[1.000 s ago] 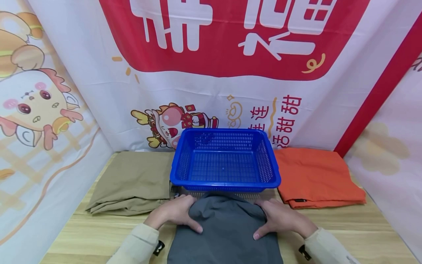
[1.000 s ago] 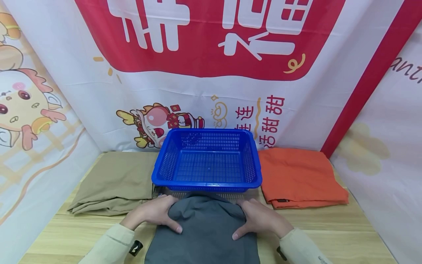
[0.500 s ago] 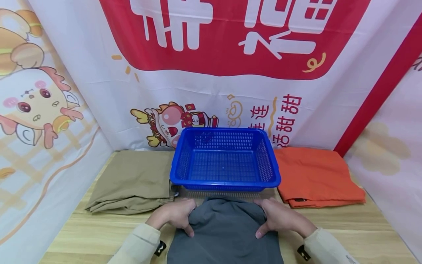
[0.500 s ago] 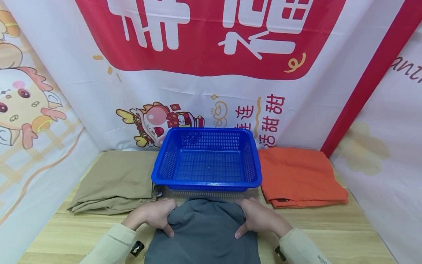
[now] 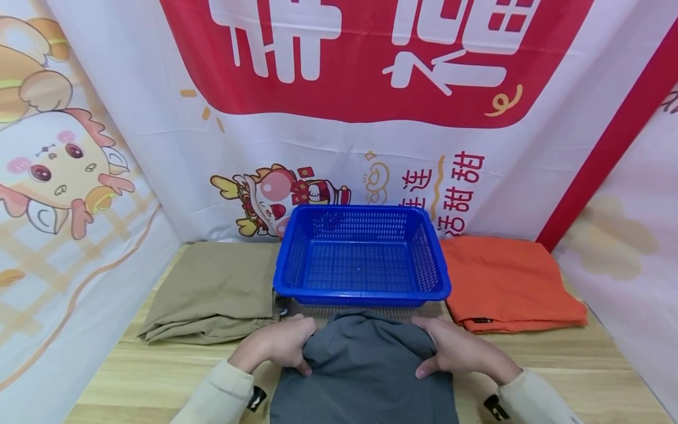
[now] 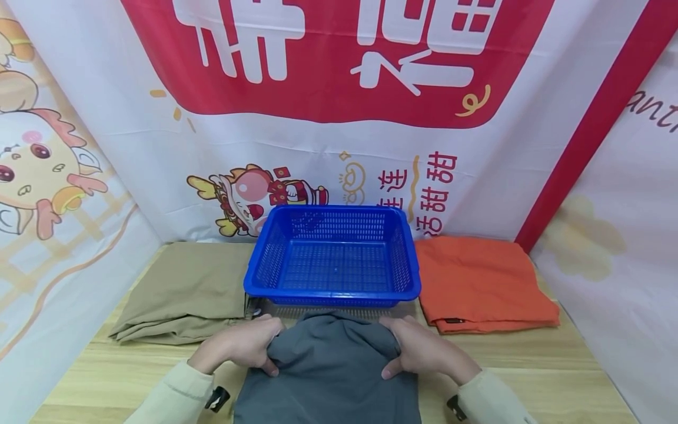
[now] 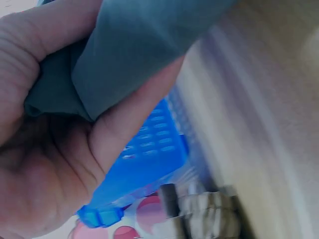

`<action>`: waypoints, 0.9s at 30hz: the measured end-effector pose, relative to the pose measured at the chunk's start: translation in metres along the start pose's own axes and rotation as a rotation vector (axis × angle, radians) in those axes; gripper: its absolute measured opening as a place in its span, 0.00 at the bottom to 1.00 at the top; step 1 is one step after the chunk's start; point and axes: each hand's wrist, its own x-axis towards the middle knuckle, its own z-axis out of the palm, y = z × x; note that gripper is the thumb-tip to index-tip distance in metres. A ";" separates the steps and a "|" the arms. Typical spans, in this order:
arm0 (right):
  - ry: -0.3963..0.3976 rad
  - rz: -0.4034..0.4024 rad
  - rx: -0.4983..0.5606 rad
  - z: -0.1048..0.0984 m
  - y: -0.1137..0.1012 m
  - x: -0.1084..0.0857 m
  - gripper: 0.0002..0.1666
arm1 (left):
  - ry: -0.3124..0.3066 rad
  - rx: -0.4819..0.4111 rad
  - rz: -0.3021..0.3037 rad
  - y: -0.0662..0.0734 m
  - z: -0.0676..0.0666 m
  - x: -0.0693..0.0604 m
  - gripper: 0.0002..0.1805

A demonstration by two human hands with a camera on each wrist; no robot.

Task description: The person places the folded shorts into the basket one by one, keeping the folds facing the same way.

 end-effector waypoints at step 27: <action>0.442 -0.332 -0.168 -0.072 -0.070 -0.043 0.32 | 0.379 0.196 0.204 0.091 -0.097 -0.051 0.14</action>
